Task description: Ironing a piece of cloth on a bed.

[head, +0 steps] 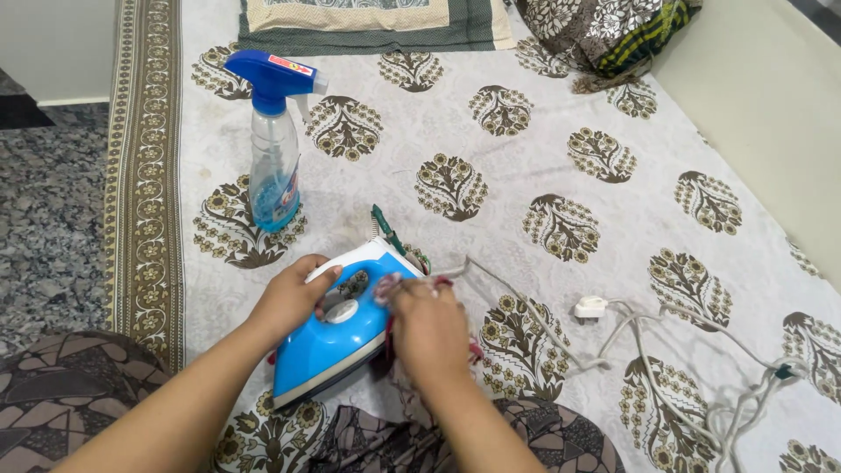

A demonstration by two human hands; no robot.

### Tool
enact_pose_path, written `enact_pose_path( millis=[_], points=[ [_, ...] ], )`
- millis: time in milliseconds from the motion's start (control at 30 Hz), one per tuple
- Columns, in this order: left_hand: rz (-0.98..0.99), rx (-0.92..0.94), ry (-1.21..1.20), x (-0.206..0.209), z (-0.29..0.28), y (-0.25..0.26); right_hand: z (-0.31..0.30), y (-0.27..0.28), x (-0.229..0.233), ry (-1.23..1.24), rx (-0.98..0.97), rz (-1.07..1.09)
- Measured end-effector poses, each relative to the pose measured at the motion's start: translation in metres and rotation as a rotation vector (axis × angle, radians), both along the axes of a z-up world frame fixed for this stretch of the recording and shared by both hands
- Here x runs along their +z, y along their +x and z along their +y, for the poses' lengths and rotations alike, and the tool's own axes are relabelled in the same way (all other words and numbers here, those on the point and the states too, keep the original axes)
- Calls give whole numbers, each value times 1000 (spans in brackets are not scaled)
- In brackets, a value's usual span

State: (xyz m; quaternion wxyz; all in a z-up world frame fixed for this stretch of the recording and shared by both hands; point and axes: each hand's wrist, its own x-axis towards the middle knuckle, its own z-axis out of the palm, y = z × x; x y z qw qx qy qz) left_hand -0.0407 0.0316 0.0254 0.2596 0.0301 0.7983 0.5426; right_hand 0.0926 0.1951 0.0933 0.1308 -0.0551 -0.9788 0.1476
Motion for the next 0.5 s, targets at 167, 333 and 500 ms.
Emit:
enact_pose_path(
  millis=[167, 333, 500],
  points=[
    [33, -9, -26, -8, -2, -4, -45, 21, 6, 139, 187, 146],
    [3, 1, -38, 6, 3, 2, 4, -4, -5, 17, 3, -38],
    [50, -20, -119, 18, 4, 8, 7, -4, 0, -6, -80, -30]
  ],
)
